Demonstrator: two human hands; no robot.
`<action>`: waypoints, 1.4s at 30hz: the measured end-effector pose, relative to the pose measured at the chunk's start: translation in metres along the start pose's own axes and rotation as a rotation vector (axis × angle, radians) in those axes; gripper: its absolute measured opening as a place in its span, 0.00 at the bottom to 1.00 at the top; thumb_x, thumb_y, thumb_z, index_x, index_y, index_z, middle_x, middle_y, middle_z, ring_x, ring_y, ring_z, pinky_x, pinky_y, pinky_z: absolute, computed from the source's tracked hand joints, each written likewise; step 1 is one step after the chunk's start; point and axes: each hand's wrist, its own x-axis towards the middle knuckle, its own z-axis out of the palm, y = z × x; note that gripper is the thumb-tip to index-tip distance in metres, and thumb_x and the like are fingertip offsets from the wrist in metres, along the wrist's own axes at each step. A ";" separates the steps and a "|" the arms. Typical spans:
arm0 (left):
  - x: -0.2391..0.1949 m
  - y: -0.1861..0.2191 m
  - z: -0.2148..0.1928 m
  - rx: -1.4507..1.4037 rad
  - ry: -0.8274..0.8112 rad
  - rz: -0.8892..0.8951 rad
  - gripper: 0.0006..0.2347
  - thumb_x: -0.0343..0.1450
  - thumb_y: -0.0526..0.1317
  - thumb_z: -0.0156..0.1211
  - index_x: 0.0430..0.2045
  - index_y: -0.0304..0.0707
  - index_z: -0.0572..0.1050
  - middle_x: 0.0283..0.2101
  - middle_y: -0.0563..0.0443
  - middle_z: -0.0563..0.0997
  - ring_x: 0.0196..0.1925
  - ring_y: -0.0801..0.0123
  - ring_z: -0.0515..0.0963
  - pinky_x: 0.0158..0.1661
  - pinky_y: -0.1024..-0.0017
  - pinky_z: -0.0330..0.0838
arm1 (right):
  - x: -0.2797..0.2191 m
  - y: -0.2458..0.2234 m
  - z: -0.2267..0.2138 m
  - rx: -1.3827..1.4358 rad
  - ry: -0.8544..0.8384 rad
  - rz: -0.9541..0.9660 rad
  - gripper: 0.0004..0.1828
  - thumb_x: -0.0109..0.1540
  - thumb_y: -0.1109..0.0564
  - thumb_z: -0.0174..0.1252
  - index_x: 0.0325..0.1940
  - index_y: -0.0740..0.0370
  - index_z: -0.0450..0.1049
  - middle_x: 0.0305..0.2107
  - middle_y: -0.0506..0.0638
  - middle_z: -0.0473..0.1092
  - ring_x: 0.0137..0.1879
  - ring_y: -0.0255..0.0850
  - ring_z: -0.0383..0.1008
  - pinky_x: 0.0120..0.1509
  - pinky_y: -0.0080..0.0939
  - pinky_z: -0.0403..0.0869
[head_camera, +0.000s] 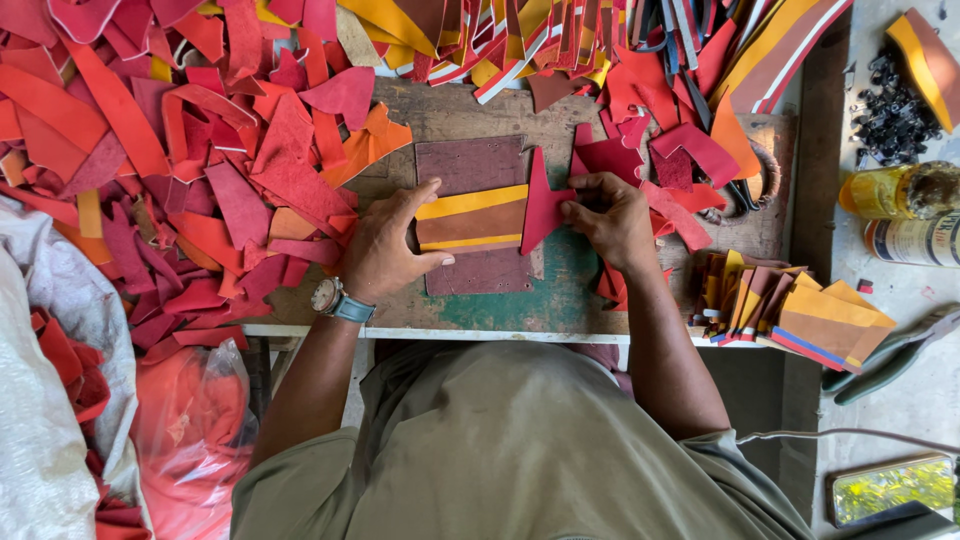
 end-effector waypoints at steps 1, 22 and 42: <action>0.000 0.000 0.000 -0.002 0.002 -0.004 0.43 0.56 0.43 0.82 0.67 0.40 0.62 0.56 0.43 0.78 0.58 0.52 0.78 0.58 0.57 0.70 | -0.001 -0.001 -0.001 0.004 -0.010 0.003 0.16 0.62 0.63 0.67 0.53 0.67 0.75 0.33 0.46 0.75 0.37 0.29 0.77 0.39 0.29 0.77; 0.003 0.008 -0.005 -0.060 -0.036 -0.049 0.47 0.53 0.42 0.83 0.68 0.41 0.61 0.61 0.42 0.74 0.63 0.50 0.74 0.61 0.58 0.68 | 0.001 0.017 -0.009 0.083 -0.022 -0.006 0.14 0.62 0.66 0.63 0.52 0.67 0.73 0.34 0.49 0.75 0.36 0.32 0.77 0.39 0.31 0.77; -0.002 0.004 -0.015 -0.115 0.012 0.023 0.45 0.55 0.38 0.81 0.69 0.40 0.60 0.59 0.39 0.75 0.63 0.50 0.74 0.62 0.59 0.69 | 0.003 0.029 -0.015 0.346 0.033 -0.104 0.11 0.66 0.70 0.58 0.51 0.65 0.73 0.37 0.46 0.72 0.39 0.31 0.75 0.42 0.33 0.80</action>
